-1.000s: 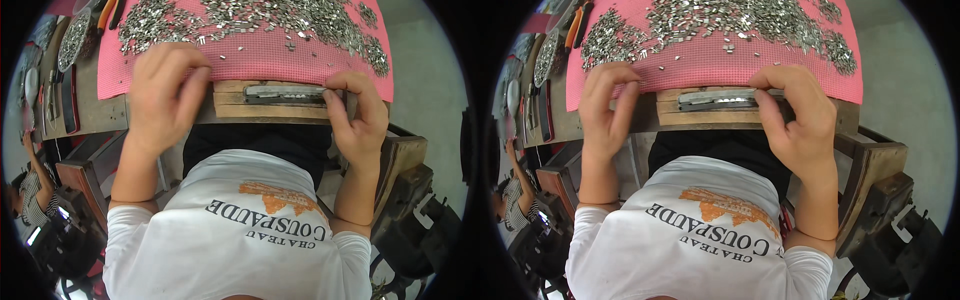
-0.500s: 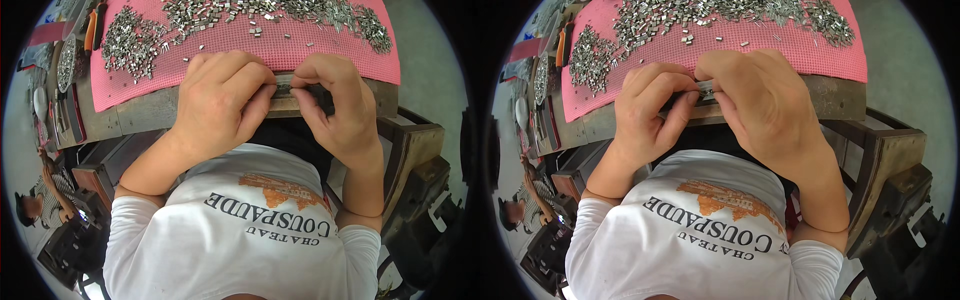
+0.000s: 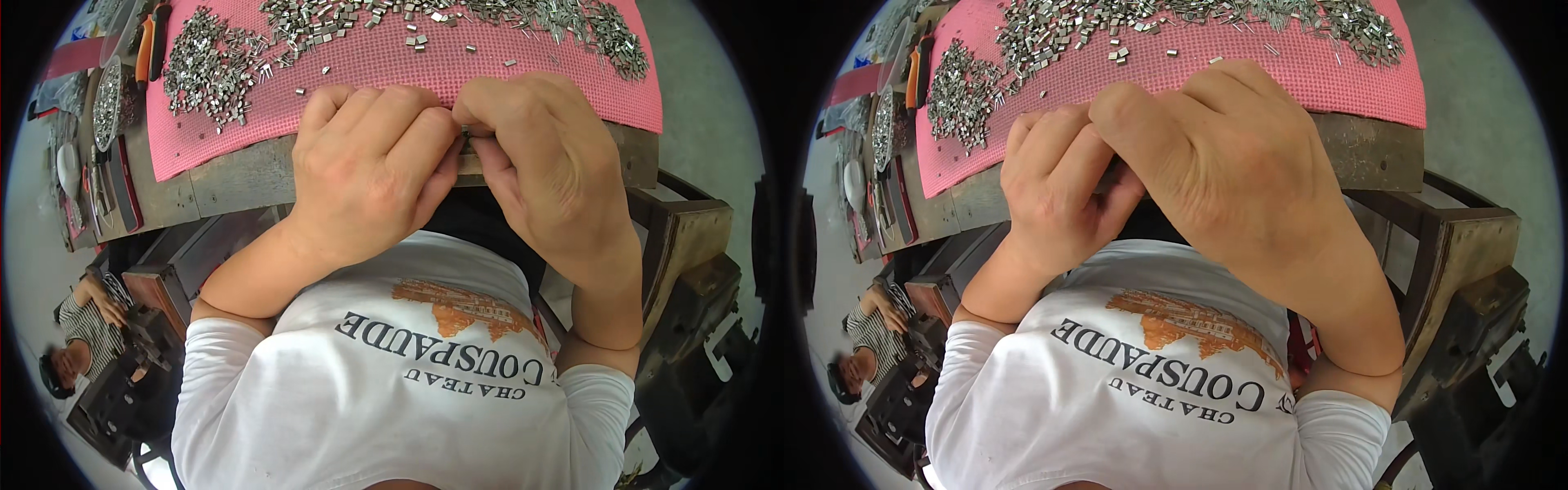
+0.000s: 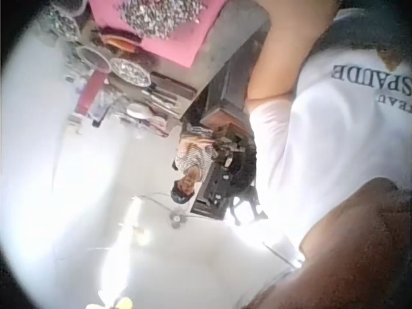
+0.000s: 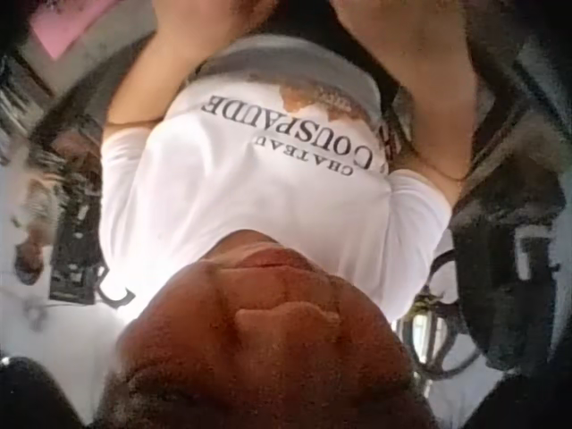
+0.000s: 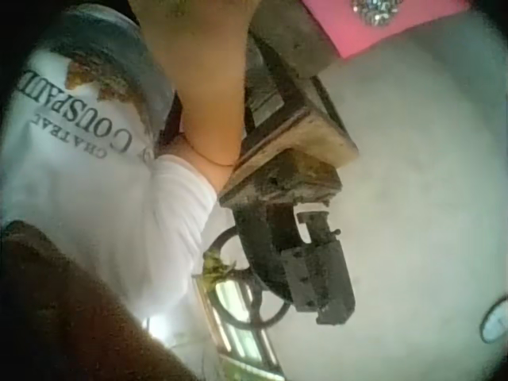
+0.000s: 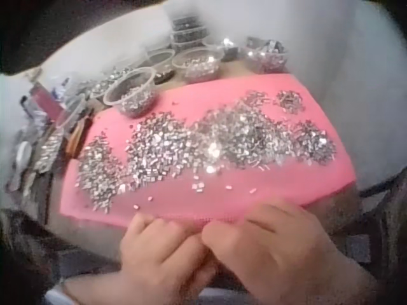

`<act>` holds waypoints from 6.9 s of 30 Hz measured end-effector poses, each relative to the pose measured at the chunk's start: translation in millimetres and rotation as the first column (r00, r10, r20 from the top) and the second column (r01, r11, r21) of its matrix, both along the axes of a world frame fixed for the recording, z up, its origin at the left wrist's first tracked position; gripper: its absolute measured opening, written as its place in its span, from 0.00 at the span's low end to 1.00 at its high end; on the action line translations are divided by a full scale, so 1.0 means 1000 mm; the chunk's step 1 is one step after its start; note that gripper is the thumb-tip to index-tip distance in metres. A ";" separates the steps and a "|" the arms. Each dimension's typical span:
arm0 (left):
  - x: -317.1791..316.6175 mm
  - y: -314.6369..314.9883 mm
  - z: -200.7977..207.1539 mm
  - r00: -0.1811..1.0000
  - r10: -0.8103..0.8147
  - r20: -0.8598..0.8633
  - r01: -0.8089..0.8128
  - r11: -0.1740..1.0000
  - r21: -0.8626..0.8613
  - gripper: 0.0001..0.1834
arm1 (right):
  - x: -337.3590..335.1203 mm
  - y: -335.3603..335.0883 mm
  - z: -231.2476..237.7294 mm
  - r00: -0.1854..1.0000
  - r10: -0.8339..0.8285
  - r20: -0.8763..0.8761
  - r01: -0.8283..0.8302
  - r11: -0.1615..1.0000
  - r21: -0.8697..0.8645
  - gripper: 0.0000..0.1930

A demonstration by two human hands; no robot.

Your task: The person removes a mold from a press machine, inserts small metal pieces into the mold slots by hand, and presses the loaded mold with the machine. The person then gathers and sorts metal pieces into plastic containers.

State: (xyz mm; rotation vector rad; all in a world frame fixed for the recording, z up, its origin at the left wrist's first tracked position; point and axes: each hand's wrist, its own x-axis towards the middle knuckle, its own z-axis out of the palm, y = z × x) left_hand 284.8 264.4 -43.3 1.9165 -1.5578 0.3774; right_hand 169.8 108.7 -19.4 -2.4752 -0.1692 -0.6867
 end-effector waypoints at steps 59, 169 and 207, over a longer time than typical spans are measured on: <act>0.053 0.023 0.037 0.987 0.157 -0.026 -0.132 0.901 0.413 0.05 | 0.001 -0.091 -0.003 0.976 -0.148 -0.158 0.081 0.926 -0.367 0.06; 0.051 -0.032 0.021 0.932 -0.154 -0.328 0.266 0.905 0.331 0.05 | -0.026 -0.012 -0.026 0.983 -0.176 0.047 0.168 0.975 0.143 0.09; 0.014 -0.021 0.017 0.904 -0.171 -0.391 0.272 0.937 0.219 0.10 | -0.024 -0.012 -0.034 0.979 -0.183 0.095 0.179 0.982 0.055 0.12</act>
